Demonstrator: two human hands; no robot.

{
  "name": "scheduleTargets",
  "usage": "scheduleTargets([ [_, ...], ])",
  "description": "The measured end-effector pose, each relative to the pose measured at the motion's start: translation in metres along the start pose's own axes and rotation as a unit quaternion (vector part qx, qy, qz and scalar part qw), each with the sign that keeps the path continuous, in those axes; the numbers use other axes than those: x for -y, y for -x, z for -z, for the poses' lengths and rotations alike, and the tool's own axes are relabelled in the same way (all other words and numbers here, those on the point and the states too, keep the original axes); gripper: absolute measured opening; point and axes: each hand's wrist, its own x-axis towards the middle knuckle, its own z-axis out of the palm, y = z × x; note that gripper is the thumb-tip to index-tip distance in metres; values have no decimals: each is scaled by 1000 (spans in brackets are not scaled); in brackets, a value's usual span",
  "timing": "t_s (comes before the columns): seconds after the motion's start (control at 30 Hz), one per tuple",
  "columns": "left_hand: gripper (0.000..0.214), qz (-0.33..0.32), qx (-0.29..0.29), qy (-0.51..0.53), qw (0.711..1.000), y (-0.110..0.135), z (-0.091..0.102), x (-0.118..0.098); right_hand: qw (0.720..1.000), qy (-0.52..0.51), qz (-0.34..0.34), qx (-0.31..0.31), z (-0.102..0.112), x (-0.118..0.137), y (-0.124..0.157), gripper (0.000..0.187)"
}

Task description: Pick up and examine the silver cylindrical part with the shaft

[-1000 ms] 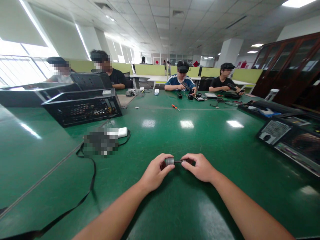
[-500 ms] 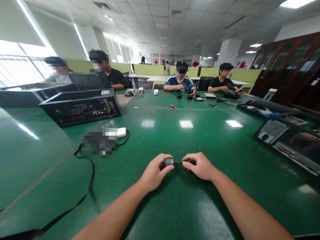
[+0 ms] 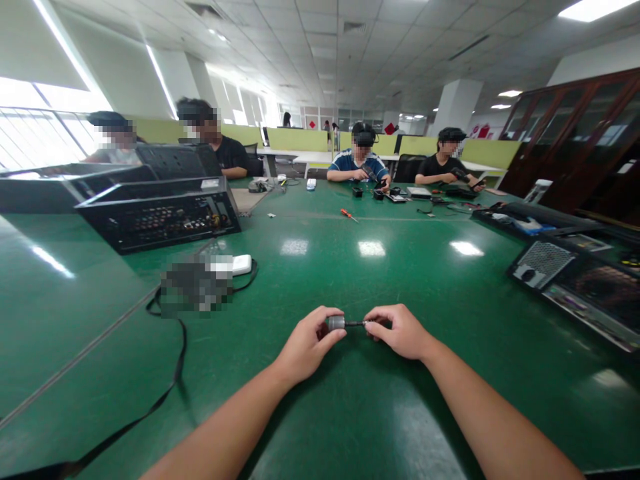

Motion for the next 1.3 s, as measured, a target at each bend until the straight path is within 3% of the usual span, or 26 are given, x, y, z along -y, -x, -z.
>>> scheduleTargets([
  [1.3, 27, 20, 9, 19, 1000, -1, 1, 1, 997, 71, 15, 7, 14, -6, 1, 16],
])
